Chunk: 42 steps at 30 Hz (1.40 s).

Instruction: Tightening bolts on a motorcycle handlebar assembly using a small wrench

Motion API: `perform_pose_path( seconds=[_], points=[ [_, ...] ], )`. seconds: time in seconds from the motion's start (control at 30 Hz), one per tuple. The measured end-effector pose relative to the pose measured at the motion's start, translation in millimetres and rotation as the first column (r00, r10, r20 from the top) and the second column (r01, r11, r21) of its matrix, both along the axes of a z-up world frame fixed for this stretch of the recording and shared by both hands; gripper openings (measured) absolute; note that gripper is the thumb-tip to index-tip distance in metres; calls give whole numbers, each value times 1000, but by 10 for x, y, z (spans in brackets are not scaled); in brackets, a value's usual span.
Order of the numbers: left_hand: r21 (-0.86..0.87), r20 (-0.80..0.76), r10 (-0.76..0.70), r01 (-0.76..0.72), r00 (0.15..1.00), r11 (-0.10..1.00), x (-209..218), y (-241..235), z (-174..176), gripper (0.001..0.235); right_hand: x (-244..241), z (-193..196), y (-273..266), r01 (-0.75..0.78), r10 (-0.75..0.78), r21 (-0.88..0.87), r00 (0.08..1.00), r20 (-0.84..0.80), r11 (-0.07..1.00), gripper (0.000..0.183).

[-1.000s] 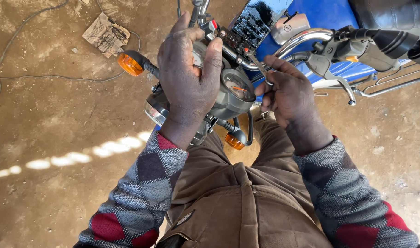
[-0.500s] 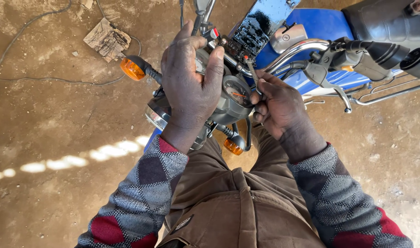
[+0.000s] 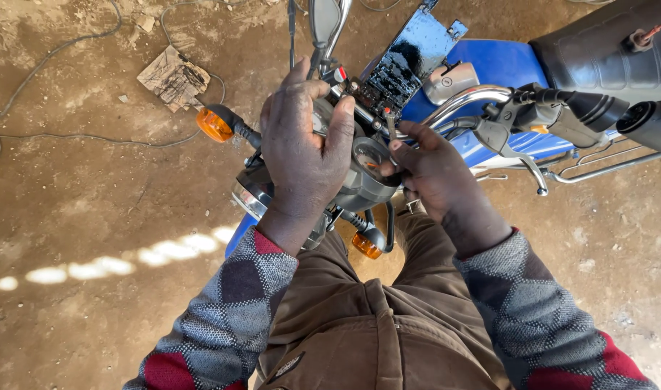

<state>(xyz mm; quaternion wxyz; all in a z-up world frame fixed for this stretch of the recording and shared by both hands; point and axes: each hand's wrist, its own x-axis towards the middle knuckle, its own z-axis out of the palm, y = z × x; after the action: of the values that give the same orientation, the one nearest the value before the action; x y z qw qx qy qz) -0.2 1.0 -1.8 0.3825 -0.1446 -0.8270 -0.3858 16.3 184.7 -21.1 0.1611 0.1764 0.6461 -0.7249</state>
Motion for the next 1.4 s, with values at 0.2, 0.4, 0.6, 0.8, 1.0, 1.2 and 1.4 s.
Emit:
perform_pose_path(
  seconds=[0.2,0.4,0.6,0.8,1.0,1.2,1.4],
  points=[
    [20,-3,-7,7,1000,1000,13,3,43,24,-116,223,-175,-93,131,230,979,-154,969,11],
    [47,10,-6,6,1000,999,13,1,34,25,-450,401,-253,-301,374,271,883,-283,914,16],
    [49,-10,-19,19,1000,999,14,2,75,23,-762,634,-443,-200,607,883,787,-113,424,18],
    [37,-24,-38,39,999,999,19,9,110,23,-641,637,-289,75,649,956,719,-249,284,17],
    [6,20,-11,11,1000,1000,1,-1,49,25,127,443,184,258,74,372,728,-682,891,14],
    [11,4,-29,29,1000,1000,24,24,108,21,311,-121,309,208,-242,-125,874,-422,970,20],
    [0,7,-22,22,1000,1000,37,9,111,20,196,-73,133,250,-237,9,931,-278,968,16]
  ],
)
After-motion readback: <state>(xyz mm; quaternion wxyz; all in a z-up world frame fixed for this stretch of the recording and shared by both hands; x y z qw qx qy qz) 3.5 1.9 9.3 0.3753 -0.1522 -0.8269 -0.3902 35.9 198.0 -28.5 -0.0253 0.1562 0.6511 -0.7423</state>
